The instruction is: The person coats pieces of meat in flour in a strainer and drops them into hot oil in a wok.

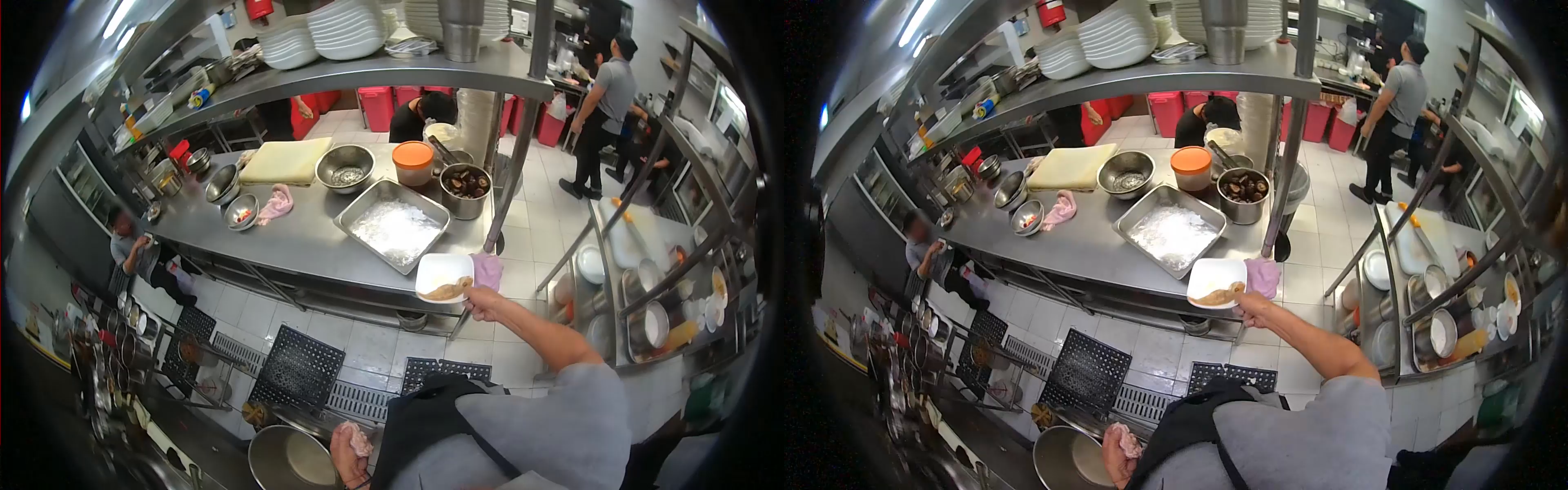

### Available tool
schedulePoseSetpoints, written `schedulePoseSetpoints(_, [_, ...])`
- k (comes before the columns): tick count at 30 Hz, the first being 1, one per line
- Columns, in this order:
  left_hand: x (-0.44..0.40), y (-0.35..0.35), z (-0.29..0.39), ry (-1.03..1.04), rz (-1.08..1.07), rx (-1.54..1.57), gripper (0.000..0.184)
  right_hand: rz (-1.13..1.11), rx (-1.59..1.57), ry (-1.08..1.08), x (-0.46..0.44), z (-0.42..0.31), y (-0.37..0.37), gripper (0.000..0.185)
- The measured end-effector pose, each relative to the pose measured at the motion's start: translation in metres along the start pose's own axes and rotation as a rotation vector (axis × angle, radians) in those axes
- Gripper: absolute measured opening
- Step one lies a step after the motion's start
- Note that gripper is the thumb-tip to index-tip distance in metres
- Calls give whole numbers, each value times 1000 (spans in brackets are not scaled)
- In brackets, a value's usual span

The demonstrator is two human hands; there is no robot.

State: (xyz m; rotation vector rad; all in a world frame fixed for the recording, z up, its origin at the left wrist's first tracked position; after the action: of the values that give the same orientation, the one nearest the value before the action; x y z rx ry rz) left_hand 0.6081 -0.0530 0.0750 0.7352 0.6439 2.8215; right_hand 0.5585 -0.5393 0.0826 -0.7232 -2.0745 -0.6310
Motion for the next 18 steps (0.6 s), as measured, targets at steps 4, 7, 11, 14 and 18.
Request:
schedulePoseSetpoints(4, [-14,5,0,41,-4,-69,22,133,-56,-61,-32,-25,-29,16])
schedulePoseSetpoints(7, [-22,10,-1,91,-10,-55,21,118,-90,-96,-49,-49,-45,22])
schedulePoseSetpoints(11, [-11,33,10,59,58,-66,25,156,-77,-127,-89,-63,-60,25])
schedulePoseSetpoints(14, [6,46,21,-69,109,-187,33,207,-47,-88,-115,-79,-69,22])
schedulePoseSetpoints(18, [9,48,19,-119,53,-187,26,195,-84,-28,-110,-97,-84,24])
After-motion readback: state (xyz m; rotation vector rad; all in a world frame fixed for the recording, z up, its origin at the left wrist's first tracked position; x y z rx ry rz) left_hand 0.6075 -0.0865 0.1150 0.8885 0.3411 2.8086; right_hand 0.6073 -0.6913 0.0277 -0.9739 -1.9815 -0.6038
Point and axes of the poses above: each hand's wrist, its own x-axis away from the middle knuckle, its own y-axis out of the palm, z = x × y, the point moved 2 cm from there along -x, towards the middle knuckle, and after that the axes turned 9 degrees about y, right-handed, at the moved point
